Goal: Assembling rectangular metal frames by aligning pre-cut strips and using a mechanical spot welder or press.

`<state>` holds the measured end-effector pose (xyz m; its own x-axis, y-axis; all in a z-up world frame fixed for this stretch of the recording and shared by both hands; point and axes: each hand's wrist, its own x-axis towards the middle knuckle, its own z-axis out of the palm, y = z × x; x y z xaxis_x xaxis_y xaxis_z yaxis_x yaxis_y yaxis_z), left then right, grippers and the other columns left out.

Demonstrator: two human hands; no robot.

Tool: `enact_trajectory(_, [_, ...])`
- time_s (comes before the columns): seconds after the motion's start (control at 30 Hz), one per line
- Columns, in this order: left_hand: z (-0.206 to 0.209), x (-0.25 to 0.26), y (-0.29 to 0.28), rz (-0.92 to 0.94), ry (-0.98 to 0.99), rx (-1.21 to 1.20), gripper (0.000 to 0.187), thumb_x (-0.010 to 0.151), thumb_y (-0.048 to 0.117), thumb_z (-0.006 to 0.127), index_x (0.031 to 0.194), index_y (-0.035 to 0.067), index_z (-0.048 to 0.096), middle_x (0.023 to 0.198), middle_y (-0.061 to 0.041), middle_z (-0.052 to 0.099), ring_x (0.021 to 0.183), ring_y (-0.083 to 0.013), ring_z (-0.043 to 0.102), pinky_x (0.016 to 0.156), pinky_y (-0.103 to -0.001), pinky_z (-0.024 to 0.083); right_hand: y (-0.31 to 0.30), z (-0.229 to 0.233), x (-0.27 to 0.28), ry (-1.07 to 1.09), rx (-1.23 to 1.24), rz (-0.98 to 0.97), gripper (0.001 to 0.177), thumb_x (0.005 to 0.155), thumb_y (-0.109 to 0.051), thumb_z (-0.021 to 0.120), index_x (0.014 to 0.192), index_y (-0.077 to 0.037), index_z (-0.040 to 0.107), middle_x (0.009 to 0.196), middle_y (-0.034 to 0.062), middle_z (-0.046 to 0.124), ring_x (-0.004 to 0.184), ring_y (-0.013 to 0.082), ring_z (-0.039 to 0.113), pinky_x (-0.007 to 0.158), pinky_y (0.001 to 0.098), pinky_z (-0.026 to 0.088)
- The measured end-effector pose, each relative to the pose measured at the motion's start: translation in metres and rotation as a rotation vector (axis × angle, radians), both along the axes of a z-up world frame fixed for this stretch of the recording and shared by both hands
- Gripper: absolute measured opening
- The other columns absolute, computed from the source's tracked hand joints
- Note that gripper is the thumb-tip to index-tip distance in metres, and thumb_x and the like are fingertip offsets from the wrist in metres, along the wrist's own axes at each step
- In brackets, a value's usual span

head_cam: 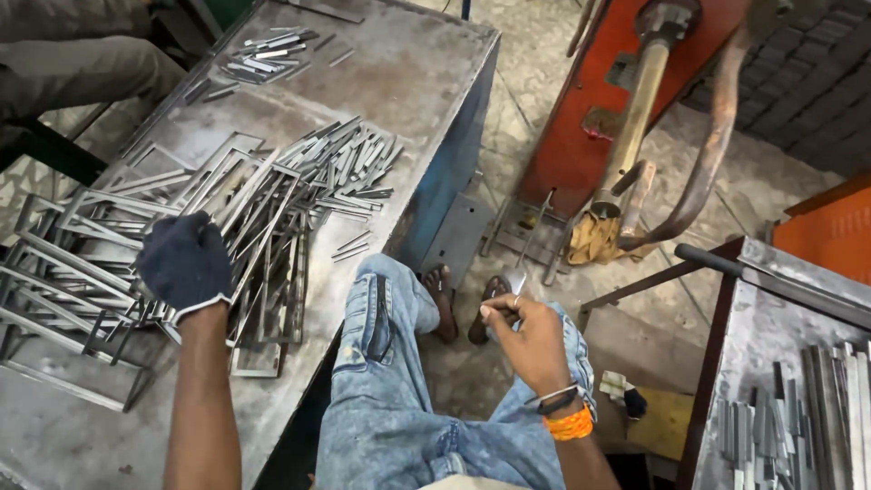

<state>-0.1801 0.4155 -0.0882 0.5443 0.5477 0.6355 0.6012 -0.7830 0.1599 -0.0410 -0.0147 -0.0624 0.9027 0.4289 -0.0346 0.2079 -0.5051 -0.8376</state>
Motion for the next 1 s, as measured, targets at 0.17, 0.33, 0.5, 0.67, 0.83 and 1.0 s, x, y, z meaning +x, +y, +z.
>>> enact_trajectory(0.17, [-0.061, 0.031, -0.016, -0.073, 0.143, -0.115, 0.007, 0.097, 0.019, 0.073, 0.097, 0.015, 0.079, 0.095, -0.014, 0.072, 0.089, -0.0332, 0.069, 0.082, -0.045, 0.054, -0.001, -0.024, 0.0, 0.033, 0.028, 0.018, 0.017, 0.088, -0.019, 0.075, 0.094, -0.004, 0.08, 0.075, 0.0078, 0.08, 0.064, 0.0126, 0.071, 0.062, 0.029, 0.054])
enact_trajectory(0.33, [-0.116, 0.088, -0.047, -0.359, 0.294, -0.201, 0.01, 0.081, 0.019, 0.072, 0.088, 0.015, 0.078, 0.09, -0.014, 0.071, 0.089, -0.0338, 0.069, 0.079, -0.047, 0.054, -0.011, -0.016, -0.005, 0.058, -0.001, -0.008, 0.018, 0.086, -0.018, 0.076, 0.096, -0.003, 0.08, 0.075, 0.0087, 0.079, 0.063, 0.0131, 0.071, 0.06, 0.0302, 0.054])
enact_trajectory(0.5, [-0.158, 0.115, -0.052, -0.381, 0.502, -0.241, 0.01, 0.08, 0.021, 0.069, 0.08, 0.013, 0.076, 0.087, -0.015, 0.07, 0.087, -0.0357, 0.069, 0.074, -0.047, 0.055, -0.039, -0.03, -0.004, 0.078, 0.001, -0.078, 0.02, 0.085, -0.018, 0.076, 0.096, -0.002, 0.08, 0.075, 0.0087, 0.079, 0.063, 0.0128, 0.071, 0.061, 0.0289, 0.055])
enact_trajectory(0.67, [-0.178, 0.113, -0.052, -0.292, 0.592, -0.158, 0.017, 0.086, 0.023, 0.064, 0.078, 0.014, 0.075, 0.086, -0.012, 0.071, 0.078, -0.036, 0.073, 0.067, -0.047, 0.057, -0.053, -0.048, -0.004, 0.175, -0.051, -0.138, 0.019, 0.086, -0.018, 0.075, 0.096, -0.002, 0.08, 0.071, 0.0065, 0.078, 0.06, 0.0103, 0.068, 0.06, 0.0281, 0.054])
enact_trajectory(0.83, [-0.185, 0.117, -0.042, -0.316, 0.596, -0.181, 0.018, 0.092, 0.026, 0.062, 0.085, 0.013, 0.074, 0.086, -0.015, 0.073, 0.078, -0.0376, 0.073, 0.066, -0.051, 0.058, -0.047, -0.048, -0.007, 0.154, -0.014, -0.097, 0.018, 0.087, -0.017, 0.075, 0.097, -0.002, 0.079, 0.068, 0.0063, 0.076, 0.059, 0.0103, 0.065, 0.058, 0.0282, 0.052])
enact_trajectory(1.0, [-0.181, 0.119, -0.039, -0.209, 0.457, -0.42, 0.025, 0.102, 0.032, 0.06, 0.101, 0.008, 0.067, 0.079, -0.022, 0.072, 0.076, -0.0445, 0.07, 0.066, -0.055, 0.055, -0.044, -0.045, -0.009, 0.185, 0.019, -0.097, 0.017, 0.087, -0.015, 0.075, 0.097, -0.001, 0.079, 0.068, 0.0061, 0.077, 0.059, 0.0093, 0.066, 0.056, 0.0279, 0.051])
